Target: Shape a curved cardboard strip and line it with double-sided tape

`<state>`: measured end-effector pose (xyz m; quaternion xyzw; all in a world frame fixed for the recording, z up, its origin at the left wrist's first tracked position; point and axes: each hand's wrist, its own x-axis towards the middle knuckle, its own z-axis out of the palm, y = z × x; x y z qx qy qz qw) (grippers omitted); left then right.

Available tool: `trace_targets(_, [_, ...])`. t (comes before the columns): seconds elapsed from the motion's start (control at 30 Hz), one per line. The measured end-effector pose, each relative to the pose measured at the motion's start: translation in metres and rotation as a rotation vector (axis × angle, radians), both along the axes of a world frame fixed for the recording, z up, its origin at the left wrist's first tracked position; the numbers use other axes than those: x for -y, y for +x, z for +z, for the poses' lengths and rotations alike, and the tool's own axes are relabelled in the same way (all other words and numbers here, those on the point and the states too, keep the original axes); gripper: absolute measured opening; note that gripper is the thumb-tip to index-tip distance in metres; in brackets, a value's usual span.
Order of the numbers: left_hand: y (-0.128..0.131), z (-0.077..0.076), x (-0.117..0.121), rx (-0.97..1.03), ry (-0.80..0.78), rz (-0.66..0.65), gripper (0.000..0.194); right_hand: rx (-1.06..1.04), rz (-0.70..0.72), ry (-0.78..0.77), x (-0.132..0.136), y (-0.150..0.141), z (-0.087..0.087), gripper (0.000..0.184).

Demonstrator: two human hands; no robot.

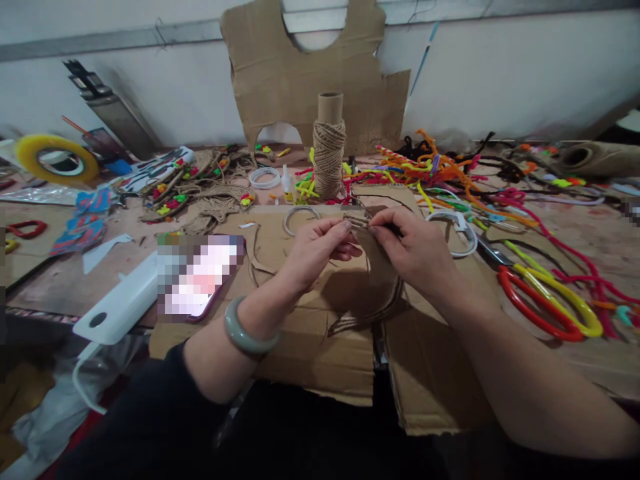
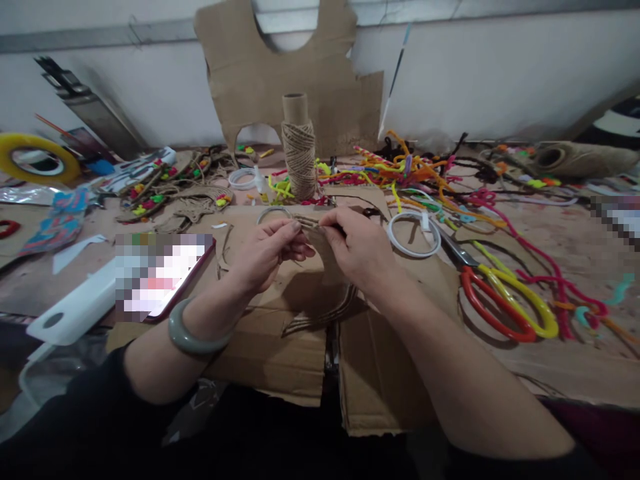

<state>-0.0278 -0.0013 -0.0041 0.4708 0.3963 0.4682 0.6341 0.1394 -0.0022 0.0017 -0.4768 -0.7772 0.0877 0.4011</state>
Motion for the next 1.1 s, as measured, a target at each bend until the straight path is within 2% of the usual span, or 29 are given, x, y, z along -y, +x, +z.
trace_targets(0.33, [0.000,-0.002,-0.001,0.020,-0.011,-0.006,0.018,-0.025,0.001,-0.045,0.000,-0.001,-0.001,0.013])
trace_targets(0.43, [-0.001,0.000,-0.001,-0.013,-0.053,-0.002,0.016,-0.046,0.031,-0.106,-0.002,0.000,0.001,0.012])
trace_targets(0.57, [-0.004,0.004,-0.002,-0.074,-0.076,0.020,0.016,-0.037,0.149,-0.246,-0.006,0.004,0.002,0.015])
trace_targets(0.73, [-0.011,0.005,-0.006,-0.301,-0.096,-0.085,0.003,0.021,0.242,-0.374,-0.011,0.006,-0.004,0.013])
trace_targets(0.83, [-0.016,0.005,-0.008,-0.465,-0.068,-0.175,0.007,-0.002,0.186,-0.401,-0.017,0.009,-0.009,0.013])
trace_targets(0.97, [-0.020,0.004,-0.009,-0.732,0.107,-0.320,0.013,-0.036,-0.004,-0.319,-0.026,0.009,-0.019,0.015])
trace_targets(1.1, [-0.023,-0.001,-0.012,-0.893,0.276,-0.381,0.019,0.126,0.019,-0.318,-0.031,0.006,-0.028,0.023])
